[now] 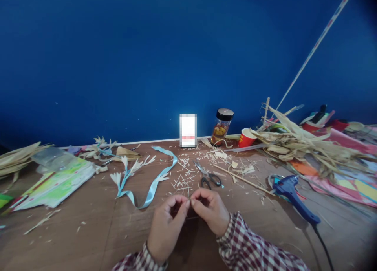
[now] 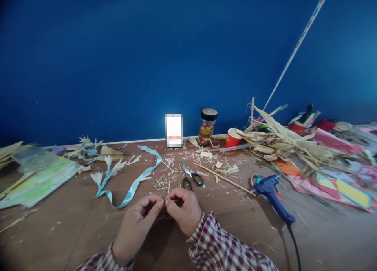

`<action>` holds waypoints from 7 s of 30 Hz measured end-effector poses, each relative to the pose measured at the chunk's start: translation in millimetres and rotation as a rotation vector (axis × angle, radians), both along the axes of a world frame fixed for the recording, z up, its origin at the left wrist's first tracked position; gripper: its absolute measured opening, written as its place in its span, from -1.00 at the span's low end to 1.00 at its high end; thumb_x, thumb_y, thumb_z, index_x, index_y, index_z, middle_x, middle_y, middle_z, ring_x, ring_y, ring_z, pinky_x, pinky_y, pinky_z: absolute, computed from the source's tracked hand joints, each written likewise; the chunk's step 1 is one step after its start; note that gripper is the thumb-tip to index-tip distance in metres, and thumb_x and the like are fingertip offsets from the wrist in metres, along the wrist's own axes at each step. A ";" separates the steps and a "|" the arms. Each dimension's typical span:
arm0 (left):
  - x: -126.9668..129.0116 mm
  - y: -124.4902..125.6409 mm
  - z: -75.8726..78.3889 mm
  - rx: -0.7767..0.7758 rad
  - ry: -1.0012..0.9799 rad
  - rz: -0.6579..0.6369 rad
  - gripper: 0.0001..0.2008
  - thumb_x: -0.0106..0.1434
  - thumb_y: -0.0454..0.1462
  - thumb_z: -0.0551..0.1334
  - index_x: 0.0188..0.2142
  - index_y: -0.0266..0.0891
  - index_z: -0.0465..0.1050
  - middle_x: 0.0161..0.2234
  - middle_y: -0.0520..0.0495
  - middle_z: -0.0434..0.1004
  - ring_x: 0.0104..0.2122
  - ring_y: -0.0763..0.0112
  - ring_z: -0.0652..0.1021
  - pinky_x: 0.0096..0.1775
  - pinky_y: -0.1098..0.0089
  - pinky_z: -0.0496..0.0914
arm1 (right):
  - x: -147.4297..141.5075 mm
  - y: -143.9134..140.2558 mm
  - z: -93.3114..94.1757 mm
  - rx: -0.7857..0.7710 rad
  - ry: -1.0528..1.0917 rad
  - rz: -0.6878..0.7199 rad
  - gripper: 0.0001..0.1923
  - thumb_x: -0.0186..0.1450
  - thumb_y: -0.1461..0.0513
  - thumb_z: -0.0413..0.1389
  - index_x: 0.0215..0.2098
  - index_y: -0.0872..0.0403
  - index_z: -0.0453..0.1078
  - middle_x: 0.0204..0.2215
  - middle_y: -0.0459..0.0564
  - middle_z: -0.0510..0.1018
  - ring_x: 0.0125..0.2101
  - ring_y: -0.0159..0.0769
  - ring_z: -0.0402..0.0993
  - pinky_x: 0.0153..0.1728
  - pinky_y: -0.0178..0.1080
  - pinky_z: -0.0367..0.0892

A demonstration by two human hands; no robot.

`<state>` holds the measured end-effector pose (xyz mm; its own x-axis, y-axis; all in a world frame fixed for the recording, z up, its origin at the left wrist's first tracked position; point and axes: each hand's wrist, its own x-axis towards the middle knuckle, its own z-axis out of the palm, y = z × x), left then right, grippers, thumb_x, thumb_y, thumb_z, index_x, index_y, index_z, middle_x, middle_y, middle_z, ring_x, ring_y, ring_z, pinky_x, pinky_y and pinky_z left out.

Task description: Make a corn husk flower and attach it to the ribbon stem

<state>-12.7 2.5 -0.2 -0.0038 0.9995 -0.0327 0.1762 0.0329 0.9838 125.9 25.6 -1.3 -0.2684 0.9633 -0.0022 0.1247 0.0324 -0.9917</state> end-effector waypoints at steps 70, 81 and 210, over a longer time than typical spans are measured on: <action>-1.5 7.3 -15.1 -0.226 -0.322 -0.021 -0.80 0.10 -0.20 0.18 -0.34 -0.30 0.39 -0.61 0.14 0.25 -0.68 0.64 0.23 -0.63 0.55 0.20 | -1.0 2.4 -6.2 0.038 0.059 -0.132 -0.80 0.25 0.17 -0.04 -0.22 0.07 0.32 -0.55 -0.12 0.39 -0.59 -0.45 0.29 -0.63 -0.42 0.18; 0.8 6.9 -2.2 -0.272 -0.546 -0.008 -0.86 0.05 -0.23 0.23 -0.45 -0.28 0.38 -0.69 0.17 0.14 -0.68 0.63 0.14 -0.64 0.58 0.15 | -1.5 1.4 -4.9 0.137 0.038 -0.157 -0.92 0.21 0.25 0.01 -0.32 0.08 0.24 -0.49 -0.13 0.33 -0.52 -0.45 0.24 -0.52 -0.41 0.20; 2.7 -0.5 2.1 -0.120 -0.191 0.025 -0.73 0.08 -0.22 0.20 -0.20 -0.24 0.36 -0.49 0.06 0.47 -0.51 0.49 0.46 -0.40 0.47 0.37 | 10.4 15.7 -12.3 -0.108 0.084 0.003 -0.71 0.16 0.06 0.07 -0.44 0.14 0.39 -0.70 -0.19 0.29 -0.72 -0.56 0.08 -0.71 -0.45 -0.03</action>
